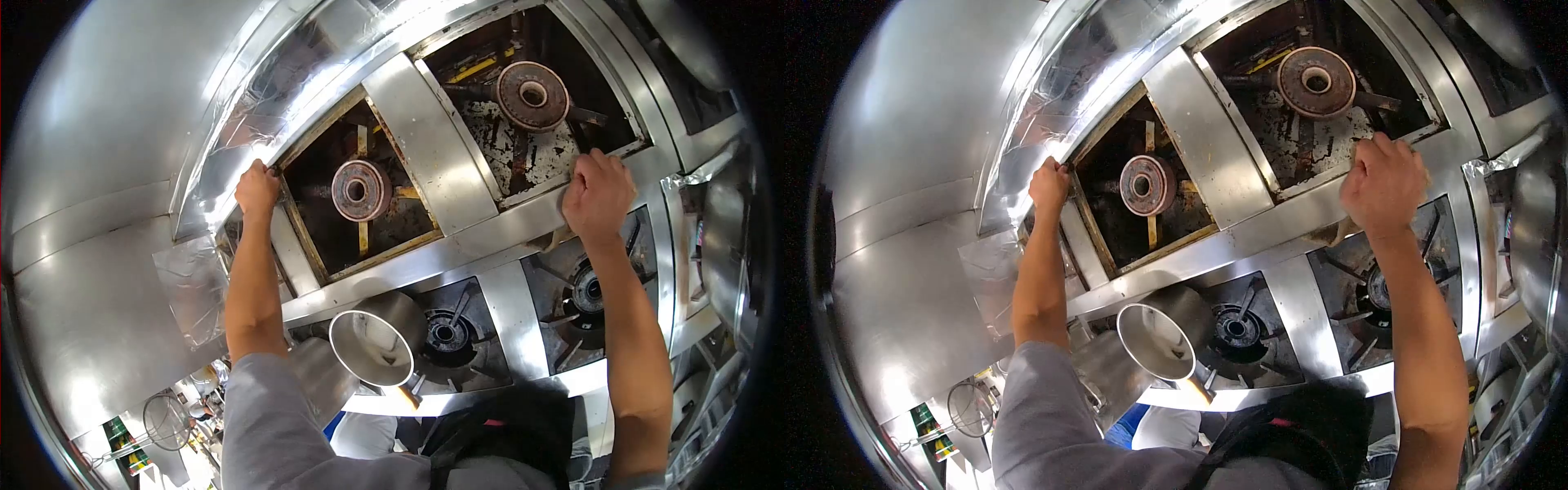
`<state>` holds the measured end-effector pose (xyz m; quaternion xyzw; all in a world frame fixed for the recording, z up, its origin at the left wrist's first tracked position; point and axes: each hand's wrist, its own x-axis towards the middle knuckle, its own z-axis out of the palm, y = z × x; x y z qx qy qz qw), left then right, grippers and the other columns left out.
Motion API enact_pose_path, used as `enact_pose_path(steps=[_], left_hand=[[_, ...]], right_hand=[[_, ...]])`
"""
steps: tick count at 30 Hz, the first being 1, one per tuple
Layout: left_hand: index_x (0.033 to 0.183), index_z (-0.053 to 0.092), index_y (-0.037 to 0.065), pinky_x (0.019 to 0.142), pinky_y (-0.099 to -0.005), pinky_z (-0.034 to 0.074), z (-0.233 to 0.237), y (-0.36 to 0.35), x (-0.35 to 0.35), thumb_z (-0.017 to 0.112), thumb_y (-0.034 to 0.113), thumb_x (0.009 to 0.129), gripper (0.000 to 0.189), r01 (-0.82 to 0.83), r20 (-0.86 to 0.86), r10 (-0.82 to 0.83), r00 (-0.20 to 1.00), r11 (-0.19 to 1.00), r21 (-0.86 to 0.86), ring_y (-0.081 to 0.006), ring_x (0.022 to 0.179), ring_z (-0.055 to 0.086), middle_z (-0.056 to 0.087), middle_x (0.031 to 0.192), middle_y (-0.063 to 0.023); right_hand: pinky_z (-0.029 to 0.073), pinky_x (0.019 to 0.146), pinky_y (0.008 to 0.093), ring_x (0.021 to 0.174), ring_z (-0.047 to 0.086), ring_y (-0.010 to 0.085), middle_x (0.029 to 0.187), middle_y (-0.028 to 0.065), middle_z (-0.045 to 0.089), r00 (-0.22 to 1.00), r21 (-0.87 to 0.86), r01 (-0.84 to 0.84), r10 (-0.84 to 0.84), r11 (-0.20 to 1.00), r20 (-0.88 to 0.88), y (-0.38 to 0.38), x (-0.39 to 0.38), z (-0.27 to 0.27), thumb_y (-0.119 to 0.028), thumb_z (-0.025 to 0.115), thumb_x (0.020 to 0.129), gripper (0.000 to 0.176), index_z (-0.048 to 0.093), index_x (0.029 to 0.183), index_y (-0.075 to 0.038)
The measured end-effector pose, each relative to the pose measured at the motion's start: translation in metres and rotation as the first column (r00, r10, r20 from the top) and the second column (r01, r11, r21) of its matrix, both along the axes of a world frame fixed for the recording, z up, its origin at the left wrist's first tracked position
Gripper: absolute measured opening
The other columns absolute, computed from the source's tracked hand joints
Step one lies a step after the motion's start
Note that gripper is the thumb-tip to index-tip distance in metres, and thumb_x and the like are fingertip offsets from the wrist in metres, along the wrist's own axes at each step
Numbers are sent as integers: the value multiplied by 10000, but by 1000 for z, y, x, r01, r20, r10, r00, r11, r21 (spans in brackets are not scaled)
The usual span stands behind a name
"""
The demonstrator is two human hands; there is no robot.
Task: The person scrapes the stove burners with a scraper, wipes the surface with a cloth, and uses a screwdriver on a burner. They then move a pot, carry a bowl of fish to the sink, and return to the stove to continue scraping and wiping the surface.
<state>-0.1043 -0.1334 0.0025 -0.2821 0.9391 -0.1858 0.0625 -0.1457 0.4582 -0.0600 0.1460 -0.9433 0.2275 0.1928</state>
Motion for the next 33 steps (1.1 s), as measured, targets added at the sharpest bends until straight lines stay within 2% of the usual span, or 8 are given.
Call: enact_pose_path(steps=[5,9,14,17,21,26,29,33], left_hand=[[965,688,138,786,-513,568,7,-33,4,696,302,936,167,349,-3,-352,936,927,138,-390,910,732,760,942,-146],[971,690,118,787,-508,582,4,7,-5,714,270,906,167,115,-22,-115,993,993,30,-391,907,738,762,954,-150],[1052,701,73,816,-504,604,-9,-6,-10,657,202,913,195,342,276,-322,906,939,-27,-394,964,749,764,996,-179],[1066,713,79,817,-490,609,17,21,-2,594,195,962,196,230,208,-214,954,972,-56,-384,980,750,763,1021,-174],[1051,729,102,852,-491,603,-24,28,-17,628,199,942,178,81,135,-59,989,983,-163,-377,1007,748,762,1019,-162],[1042,747,102,882,-486,592,9,49,-3,630,262,963,213,219,212,-208,955,975,-30,-367,1005,747,766,1059,-173],[1059,728,98,864,-494,586,32,38,9,640,250,970,197,-66,12,66,998,997,25,-370,1009,741,762,1067,-188],[1068,724,102,835,-490,598,24,52,10,588,238,990,208,114,-25,-114,993,993,-5,-355,993,746,759,1044,-160]], right_hand=[[392,688,450,754,546,324,757,68,524,1000,-17,-8,7,1000,-29,-5,0,0,-101,596,711,42,555,707,-108],[398,686,450,758,547,331,755,73,524,1000,-3,12,-12,1000,-20,-4,-1,1,-102,587,720,50,543,698,-99],[402,688,458,766,553,335,761,70,536,998,5,33,-33,999,-57,-6,-2,5,-107,599,724,53,553,698,-97],[401,683,455,764,557,334,764,63,543,1000,2,10,-10,1000,-14,-1,-1,4,-108,605,723,46,564,701,-104],[396,676,461,755,557,332,762,65,542,1000,-14,-7,7,1000,-28,-4,-3,3,-106,611,710,49,563,702,-108],[383,678,464,758,554,331,766,71,537,1000,-6,-19,19,1000,-22,-1,-1,4,-108,622,692,60,564,705,-115],[373,680,460,764,551,330,769,71,534,1000,-14,-19,18,1000,-22,-2,-2,2,-109,626,691,65,565,712,-114],[365,687,458,757,536,332,764,69,528,999,-13,-22,21,1000,-36,-2,-1,3,-102,611,700,52,560,709,-109]])
